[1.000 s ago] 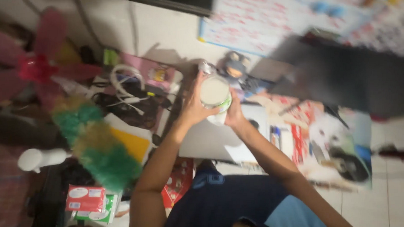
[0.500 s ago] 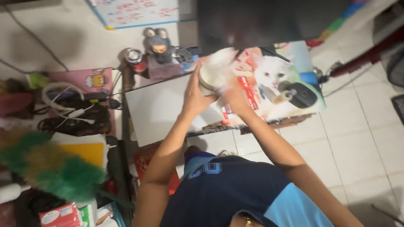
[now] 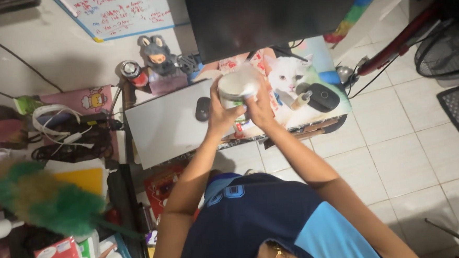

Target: Dusting and cleaning various electronics and items on a desk using a duster and wet wipes.

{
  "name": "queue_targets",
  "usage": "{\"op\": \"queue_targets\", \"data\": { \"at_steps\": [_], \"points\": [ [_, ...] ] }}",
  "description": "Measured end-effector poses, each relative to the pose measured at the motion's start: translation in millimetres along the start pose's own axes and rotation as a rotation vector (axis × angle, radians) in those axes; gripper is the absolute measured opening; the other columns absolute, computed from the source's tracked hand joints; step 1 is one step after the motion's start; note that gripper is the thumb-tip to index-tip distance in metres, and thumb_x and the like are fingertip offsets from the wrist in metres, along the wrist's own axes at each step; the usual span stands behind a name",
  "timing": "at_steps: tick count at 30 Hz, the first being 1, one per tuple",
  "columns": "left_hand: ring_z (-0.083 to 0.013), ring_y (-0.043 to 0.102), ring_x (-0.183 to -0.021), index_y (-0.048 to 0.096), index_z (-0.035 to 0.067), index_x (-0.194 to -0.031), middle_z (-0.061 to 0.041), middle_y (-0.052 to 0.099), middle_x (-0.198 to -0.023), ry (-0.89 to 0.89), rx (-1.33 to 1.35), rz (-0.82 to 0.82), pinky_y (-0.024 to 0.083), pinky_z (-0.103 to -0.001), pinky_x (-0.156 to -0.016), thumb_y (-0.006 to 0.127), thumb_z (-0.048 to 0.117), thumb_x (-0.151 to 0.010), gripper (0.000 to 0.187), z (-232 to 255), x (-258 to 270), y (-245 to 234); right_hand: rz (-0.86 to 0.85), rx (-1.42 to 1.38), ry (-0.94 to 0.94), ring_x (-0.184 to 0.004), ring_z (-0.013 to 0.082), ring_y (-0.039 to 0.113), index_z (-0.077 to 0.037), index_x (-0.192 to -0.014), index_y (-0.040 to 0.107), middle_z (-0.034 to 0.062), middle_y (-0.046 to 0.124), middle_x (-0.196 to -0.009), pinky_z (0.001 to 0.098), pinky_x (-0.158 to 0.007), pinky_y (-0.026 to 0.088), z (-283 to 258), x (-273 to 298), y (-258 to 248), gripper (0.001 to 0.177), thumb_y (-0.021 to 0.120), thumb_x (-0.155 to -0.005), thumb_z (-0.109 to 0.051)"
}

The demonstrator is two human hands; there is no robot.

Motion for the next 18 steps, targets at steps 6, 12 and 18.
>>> {"op": "queue_targets", "data": {
  "at_steps": [6,12,18],
  "points": [
    [-0.0273,0.059,-0.128,0.042,-0.001,-0.149,-0.019,0.059,-0.137,0.041,0.416,-0.035,0.051,-0.04,-0.109,0.082,0.045,-0.08,0.092,-51.7,-4.3,3.0,0.057,-0.185,0.2,-0.148,0.031,0.042,0.004,-0.154,0.038,0.0193,0.045,-0.157,0.0397,-0.124,0.029,31.8,28.0,11.2,0.054,0.034,-0.117,-0.035],
    [-0.0236,0.045,-0.152,0.029,0.002,-0.161,-0.014,0.044,-0.162,0.093,0.237,0.08,0.037,-0.036,-0.128,0.068,0.049,-0.1,0.086,1.8,-8.3,10.4,0.196,-0.153,0.314,-0.133,0.0296,0.052,0.005,-0.148,0.045,0.0183,0.056,-0.144,0.0385,-0.115,0.039,55.8,52.5,15.0,0.056,0.042,-0.115,-0.039],
    [-0.0304,0.043,-0.148,0.029,0.0,-0.16,-0.018,0.044,-0.155,0.206,0.326,-0.17,0.035,-0.042,-0.124,0.08,0.04,-0.09,0.095,-4.5,-22.9,14.0,0.123,-0.995,0.534,-0.136,0.026,0.053,0.001,-0.148,0.042,0.0165,0.053,-0.148,0.038,-0.117,0.041,62.3,5.9,-5.3,0.065,0.024,-0.108,-0.047]
  ]
}}
Point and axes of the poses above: each hand's wrist, its own x-axis away from the middle knuckle, its own y-axis out of the palm, z = x × y, the point moved 5 cm from there along -x, towards the middle knuckle
